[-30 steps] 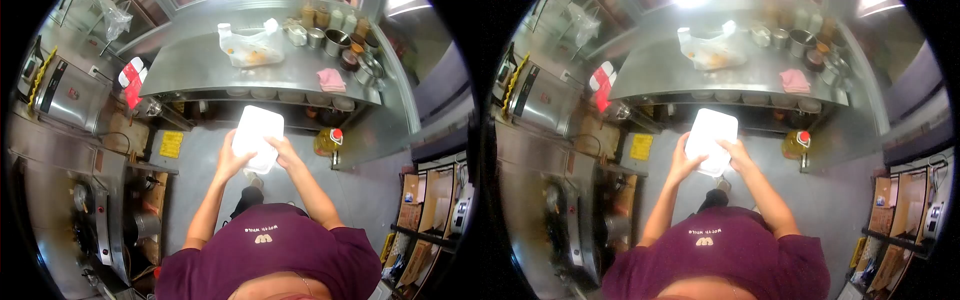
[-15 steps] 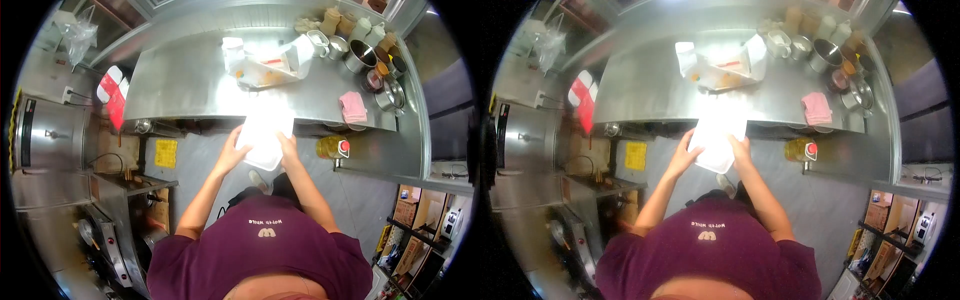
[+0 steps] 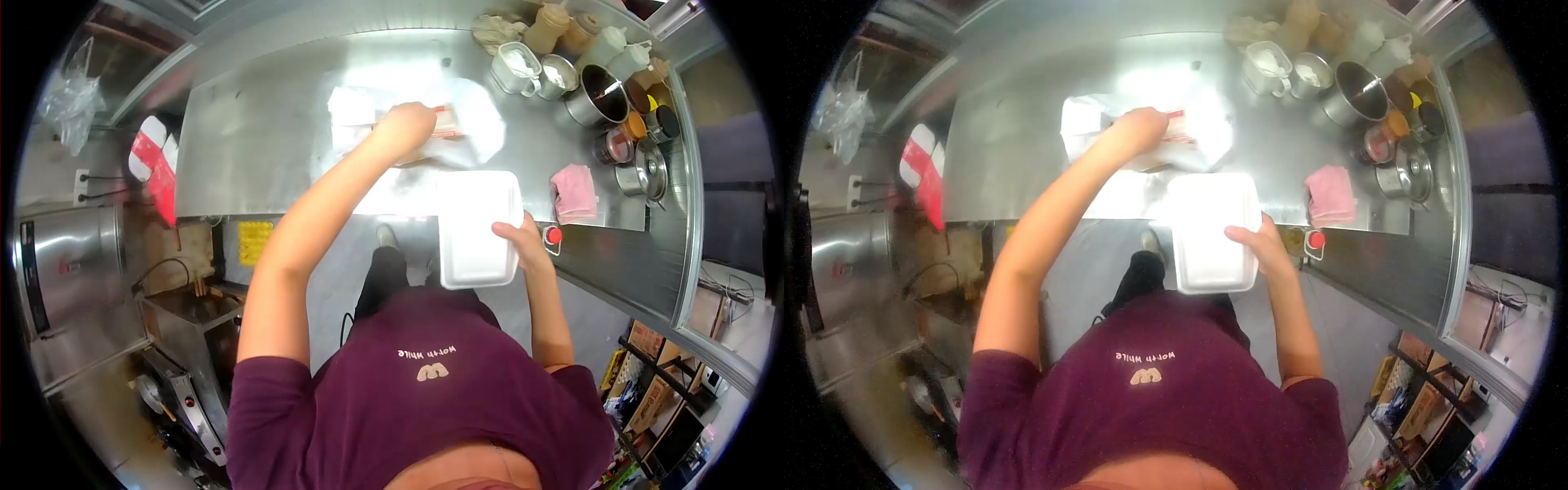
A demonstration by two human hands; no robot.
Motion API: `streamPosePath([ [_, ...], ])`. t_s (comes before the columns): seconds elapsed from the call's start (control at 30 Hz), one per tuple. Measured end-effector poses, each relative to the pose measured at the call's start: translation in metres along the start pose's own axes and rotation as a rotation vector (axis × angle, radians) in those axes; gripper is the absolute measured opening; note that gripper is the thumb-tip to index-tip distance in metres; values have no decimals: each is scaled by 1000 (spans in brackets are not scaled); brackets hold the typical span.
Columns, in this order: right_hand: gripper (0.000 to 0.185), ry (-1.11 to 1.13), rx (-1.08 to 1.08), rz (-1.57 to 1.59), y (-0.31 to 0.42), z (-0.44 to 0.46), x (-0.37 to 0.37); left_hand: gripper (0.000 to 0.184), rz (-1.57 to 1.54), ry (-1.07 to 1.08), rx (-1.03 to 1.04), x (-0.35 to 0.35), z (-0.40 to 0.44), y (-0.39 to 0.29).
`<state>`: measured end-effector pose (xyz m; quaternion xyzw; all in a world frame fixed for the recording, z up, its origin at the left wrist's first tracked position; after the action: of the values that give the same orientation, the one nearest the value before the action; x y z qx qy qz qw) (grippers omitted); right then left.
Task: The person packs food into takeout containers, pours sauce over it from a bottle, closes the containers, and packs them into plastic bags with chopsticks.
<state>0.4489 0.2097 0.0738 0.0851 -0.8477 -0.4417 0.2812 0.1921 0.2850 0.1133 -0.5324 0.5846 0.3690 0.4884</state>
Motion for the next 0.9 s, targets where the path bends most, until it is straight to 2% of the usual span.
streamPosePath([
  [0.03,54,41,-10,-4,16,-4,7,28,34,41,-3,20,12,4],
  [0.07,54,79,-15,-3,29,-10,15,30,-203,-406,-62,26,2,9],
  [0.1,54,118,-19,-2,37,-14,21,28,-249,-124,-257,24,21,9],
  [0.17,56,104,-53,41,43,-12,28,27,-458,-172,-193,19,9,6],
  [0.27,59,18,-128,161,42,-16,31,27,108,-277,-187,84,8,-2],
  [0.37,63,-156,-198,262,37,-15,27,25,235,-19,82,56,-19,-22],
  [0.43,65,-225,-237,313,53,-22,39,21,-4,44,-11,69,-16,-15],
  [0.57,64,-91,-212,328,59,-16,56,26,-269,199,-156,40,4,18],
  [0.67,63,225,-31,140,63,11,79,37,-415,13,-8,29,22,68],
  [0.7,63,260,30,120,64,19,94,39,-498,-39,17,11,21,73],
  [0.8,61,259,153,206,55,41,134,42,-708,232,-210,-36,3,66],
  [0.9,57,79,181,292,38,65,123,43,-472,171,204,19,11,95],
])
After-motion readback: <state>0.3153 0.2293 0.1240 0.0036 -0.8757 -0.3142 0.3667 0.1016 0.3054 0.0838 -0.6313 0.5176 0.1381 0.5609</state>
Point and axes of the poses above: each hand's wrist, its own z-axis towards the middle knuckle, its own x-axis out of the palm, y = z × x, the point moved 3 cm from there along z, towards the middle knuckle, and after that the axes turned 2 degrees about z, right-handed, at the moved point
